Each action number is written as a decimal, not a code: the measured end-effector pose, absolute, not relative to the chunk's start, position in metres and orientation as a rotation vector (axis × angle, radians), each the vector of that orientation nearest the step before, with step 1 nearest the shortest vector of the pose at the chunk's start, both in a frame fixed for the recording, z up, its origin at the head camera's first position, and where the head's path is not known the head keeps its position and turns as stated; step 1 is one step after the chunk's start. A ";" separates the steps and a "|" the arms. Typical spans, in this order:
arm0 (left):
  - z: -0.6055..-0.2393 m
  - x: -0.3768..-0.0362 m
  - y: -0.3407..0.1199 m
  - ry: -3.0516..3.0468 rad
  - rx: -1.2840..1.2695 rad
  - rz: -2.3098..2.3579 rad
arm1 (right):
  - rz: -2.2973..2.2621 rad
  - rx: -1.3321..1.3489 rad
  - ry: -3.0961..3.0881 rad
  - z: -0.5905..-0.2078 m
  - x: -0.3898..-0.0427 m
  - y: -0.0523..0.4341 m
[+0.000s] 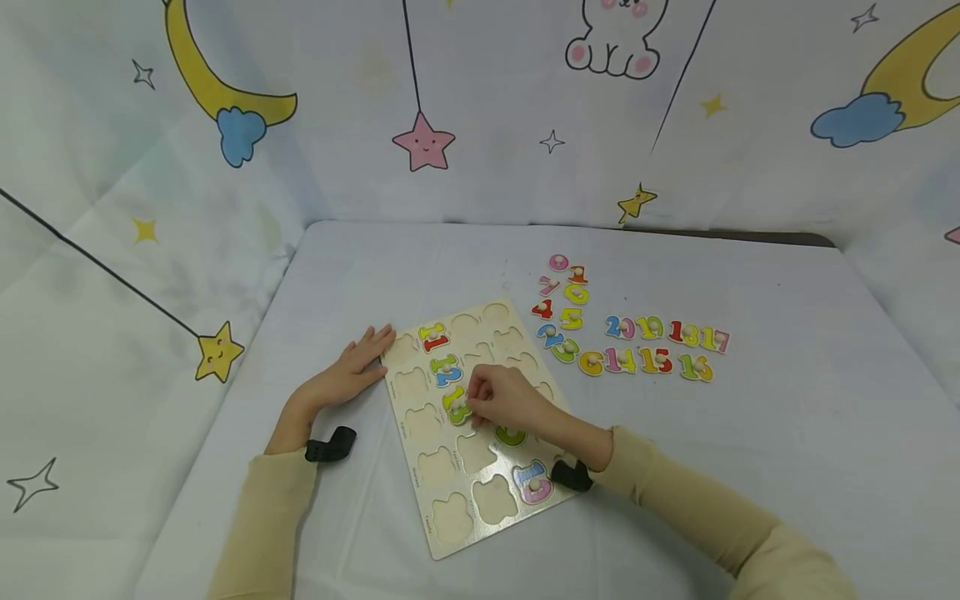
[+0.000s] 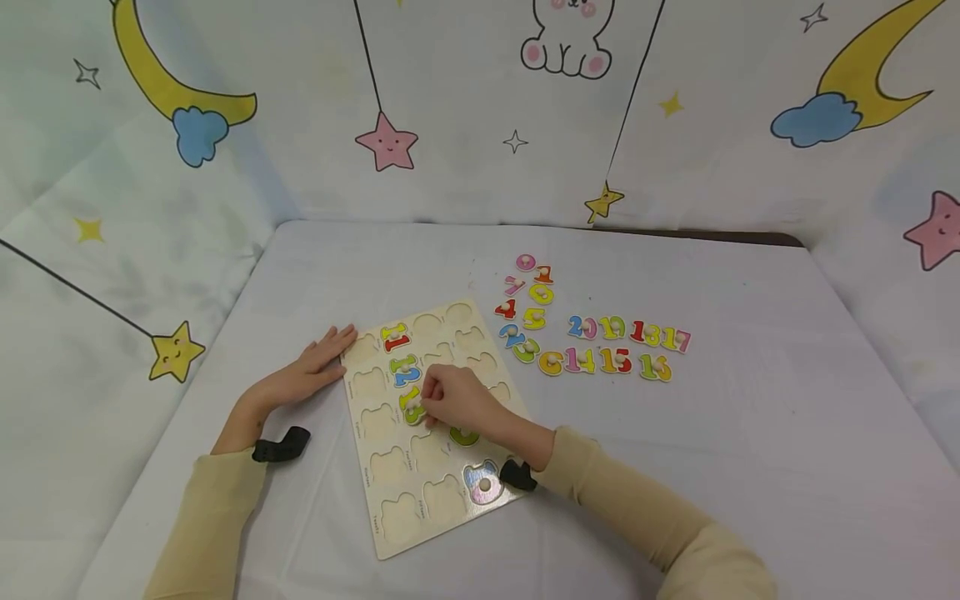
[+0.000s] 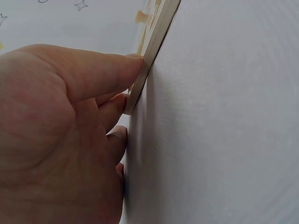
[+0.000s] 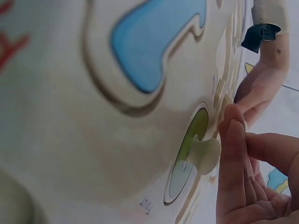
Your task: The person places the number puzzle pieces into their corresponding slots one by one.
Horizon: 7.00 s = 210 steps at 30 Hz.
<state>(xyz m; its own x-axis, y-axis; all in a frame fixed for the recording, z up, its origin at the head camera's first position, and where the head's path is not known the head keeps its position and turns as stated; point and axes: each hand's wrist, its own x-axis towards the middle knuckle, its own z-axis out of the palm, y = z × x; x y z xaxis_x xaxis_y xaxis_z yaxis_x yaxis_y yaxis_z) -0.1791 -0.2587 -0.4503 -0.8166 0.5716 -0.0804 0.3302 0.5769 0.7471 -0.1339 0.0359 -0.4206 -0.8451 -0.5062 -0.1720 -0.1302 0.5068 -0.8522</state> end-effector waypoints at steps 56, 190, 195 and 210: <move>-0.447 -0.178 -0.257 2.498 0.730 1.080 | -0.346 -0.783 2.698 -0.413 -0.139 0.028; -0.450 -0.179 -0.255 2.488 0.686 1.104 | -1.104 -0.451 2.383 -0.414 -0.240 -0.040; -0.449 -0.178 -0.257 2.490 0.669 1.108 | -1.028 -0.452 2.455 -0.416 -0.240 -0.059; -0.451 -0.179 -0.257 2.496 0.681 1.104 | -0.779 -0.558 2.590 -0.413 -0.234 -0.069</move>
